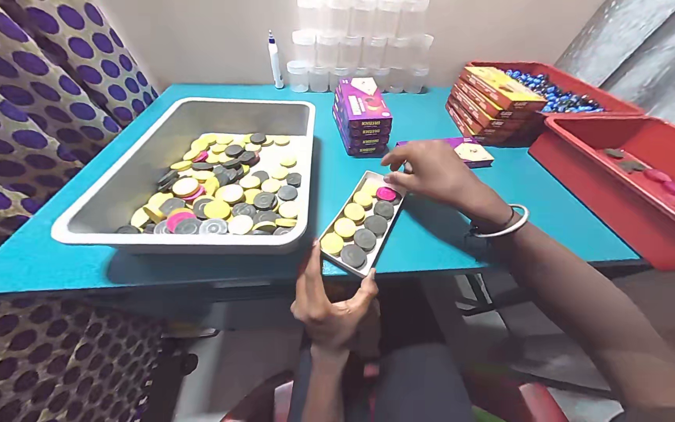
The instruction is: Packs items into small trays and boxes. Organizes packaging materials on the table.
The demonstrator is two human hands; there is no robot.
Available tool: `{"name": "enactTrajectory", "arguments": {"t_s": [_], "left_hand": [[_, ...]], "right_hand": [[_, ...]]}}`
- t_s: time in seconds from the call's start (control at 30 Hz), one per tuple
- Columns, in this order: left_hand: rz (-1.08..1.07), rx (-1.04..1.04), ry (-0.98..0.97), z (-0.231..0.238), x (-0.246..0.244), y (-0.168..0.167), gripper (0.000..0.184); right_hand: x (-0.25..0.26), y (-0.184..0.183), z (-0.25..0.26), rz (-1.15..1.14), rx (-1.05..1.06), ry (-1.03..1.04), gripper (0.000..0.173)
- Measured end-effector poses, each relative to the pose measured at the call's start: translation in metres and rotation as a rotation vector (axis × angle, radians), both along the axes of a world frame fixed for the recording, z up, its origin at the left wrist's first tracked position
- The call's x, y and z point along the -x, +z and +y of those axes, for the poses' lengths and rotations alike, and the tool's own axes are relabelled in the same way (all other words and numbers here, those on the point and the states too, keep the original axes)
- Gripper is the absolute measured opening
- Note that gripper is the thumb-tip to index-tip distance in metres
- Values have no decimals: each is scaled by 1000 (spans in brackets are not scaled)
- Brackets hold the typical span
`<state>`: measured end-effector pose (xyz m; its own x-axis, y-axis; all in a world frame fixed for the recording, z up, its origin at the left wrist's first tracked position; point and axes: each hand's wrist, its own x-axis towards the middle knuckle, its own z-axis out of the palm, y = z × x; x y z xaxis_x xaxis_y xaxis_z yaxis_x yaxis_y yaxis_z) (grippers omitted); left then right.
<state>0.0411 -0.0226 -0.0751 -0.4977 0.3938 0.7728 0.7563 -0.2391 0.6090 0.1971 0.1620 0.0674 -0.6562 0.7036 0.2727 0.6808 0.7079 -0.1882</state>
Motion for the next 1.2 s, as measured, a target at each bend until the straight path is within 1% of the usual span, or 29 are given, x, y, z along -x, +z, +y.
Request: {"name": "enactTrajectory", "arguments": {"t_s": [0.07,0.1,0.13,0.17,0.23,0.27,0.3,0.33,0.4,0.47,0.53,0.57,0.63,0.73,0.83,0.93,1.0,1.03,1.13,1.2], "left_hand": [[11,1,-3,0,1,0,82],[21,4,0,-1,1,-1,81],[31,9,2,-2,1,-1,81],[42,13,10,-2,2,-1,79],[62,18,24,-1,3,0,77],[68,28,25,-1,3,0,77],[74,43,25,-2,3,-1,78],[76,56,20,-2,3,-1,79],[68,56,-6,-4,5,-2,77],[66,51,-23,-6,8,-1,74],[60,42,-44,-6,10,0,73],[56,34,-54,-5,9,-1,72],[53,16,-67,-5,9,-1,69],[38,30,-71,-7,12,3,62],[12,106,-96,-14,16,10,56],[71,219,-112,-22,24,16,62],[113,291,-165,-28,30,19,69],[123,320,-192,-31,32,20,70],[134,338,-196,-34,32,23,56],[130,320,-177,-32,30,22,52]], "right_hand": [[-17,6,17,39,-64,16,20],[-32,10,28,21,-53,36,23],[-49,11,39,-19,-17,58,32],[-65,12,50,-83,24,71,48],[-90,4,70,-216,108,22,88],[-98,-1,77,-265,149,-18,99],[-105,-5,81,-295,178,-57,103],[-109,-5,81,-286,174,-79,99],[-113,3,79,-254,152,-109,85],[-113,11,69,-134,207,-4,78],[-103,18,52,66,336,133,77],[-95,19,45,127,380,217,79],[-74,10,32,106,373,362,86],[-37,-9,6,41,241,495,91],[-6,-19,-28,45,88,570,87],[15,-24,-55,-1,-66,560,80],[23,-26,-65,-23,-109,528,73],[25,-28,-68,-23,-134,526,71],[28,-31,-75,-54,-241,525,72],[27,-31,-81,-121,-295,508,73]]}}
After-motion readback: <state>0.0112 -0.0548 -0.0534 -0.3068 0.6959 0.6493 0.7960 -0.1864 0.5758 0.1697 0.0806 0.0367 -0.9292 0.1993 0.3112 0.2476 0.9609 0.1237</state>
